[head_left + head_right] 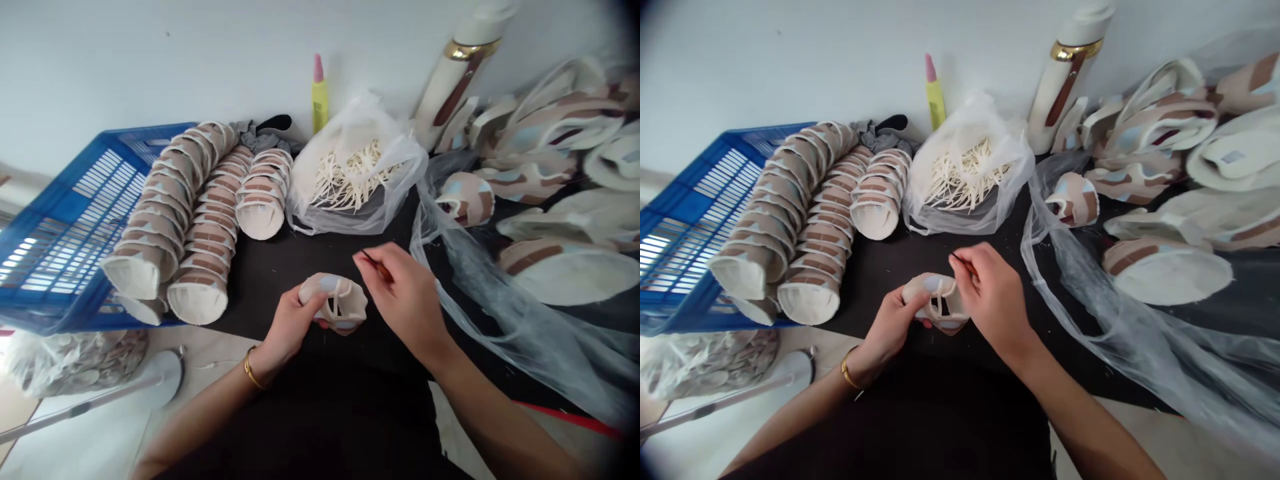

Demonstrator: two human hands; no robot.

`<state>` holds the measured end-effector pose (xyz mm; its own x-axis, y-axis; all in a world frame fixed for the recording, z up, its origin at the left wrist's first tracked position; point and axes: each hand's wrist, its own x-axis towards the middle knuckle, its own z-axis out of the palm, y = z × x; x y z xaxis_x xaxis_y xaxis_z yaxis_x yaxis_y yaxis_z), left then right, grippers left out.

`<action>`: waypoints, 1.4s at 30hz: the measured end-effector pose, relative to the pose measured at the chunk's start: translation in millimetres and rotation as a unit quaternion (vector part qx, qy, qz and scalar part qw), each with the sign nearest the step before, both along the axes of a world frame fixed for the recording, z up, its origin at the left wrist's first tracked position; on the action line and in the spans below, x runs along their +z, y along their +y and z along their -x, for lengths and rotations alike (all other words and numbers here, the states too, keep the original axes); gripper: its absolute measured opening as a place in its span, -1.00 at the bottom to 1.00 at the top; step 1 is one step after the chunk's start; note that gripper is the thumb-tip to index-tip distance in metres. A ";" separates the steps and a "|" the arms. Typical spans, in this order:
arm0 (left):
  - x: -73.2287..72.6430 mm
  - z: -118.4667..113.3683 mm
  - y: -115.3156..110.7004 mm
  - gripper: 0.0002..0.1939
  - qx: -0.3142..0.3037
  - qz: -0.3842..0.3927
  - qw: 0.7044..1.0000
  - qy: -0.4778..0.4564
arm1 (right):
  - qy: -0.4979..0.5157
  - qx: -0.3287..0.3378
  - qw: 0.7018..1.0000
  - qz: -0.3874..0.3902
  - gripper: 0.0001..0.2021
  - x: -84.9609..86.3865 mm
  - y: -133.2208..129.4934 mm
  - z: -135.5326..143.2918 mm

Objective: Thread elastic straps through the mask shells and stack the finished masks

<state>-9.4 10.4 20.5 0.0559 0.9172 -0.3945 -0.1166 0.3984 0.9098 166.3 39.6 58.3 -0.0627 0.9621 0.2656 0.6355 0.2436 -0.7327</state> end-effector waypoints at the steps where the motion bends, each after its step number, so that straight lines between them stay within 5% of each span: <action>1: -1.0 -0.5 0.7 -0.65 0.012 0.001 1.000 -0.003 | 0.010 0.005 1.000 0.019 -0.79 -0.6 -11.2 -3.0; 6: 0.6 -5.3 -4.5 -0.67 0.026 -0.006 0.999 -0.026 | 0.034 0.022 0.989 0.145 -0.81 -25.3 -47.2 2.9; 11: 8.8 -7.9 -10.2 -0.70 0.021 0.033 0.997 -0.066 | 0.062 0.002 0.988 0.145 -0.81 -40.5 -42.8 14.3; 19: 12.1 3.8 -2.2 -0.66 -0.010 0.108 0.990 -0.086 | 0.053 0.133 0.984 0.109 -0.81 -34.7 -45.3 3.1; 30: 9.2 -2.8 -5.4 -0.65 0.007 0.089 0.995 -0.046 | -0.023 0.129 0.987 0.092 -0.81 -34.5 -48.7 7.5; 36: 11.4 -5.7 -4.1 -0.68 0.038 0.070 0.997 -0.010 | 0.031 0.125 0.986 0.105 -0.82 -29.4 -52.5 -0.3; 42: 12.2 -8.3 -5.1 -0.69 0.056 0.046 0.997 0.002 | -0.033 0.119 0.992 0.026 -0.84 -34.9 -56.3 0.8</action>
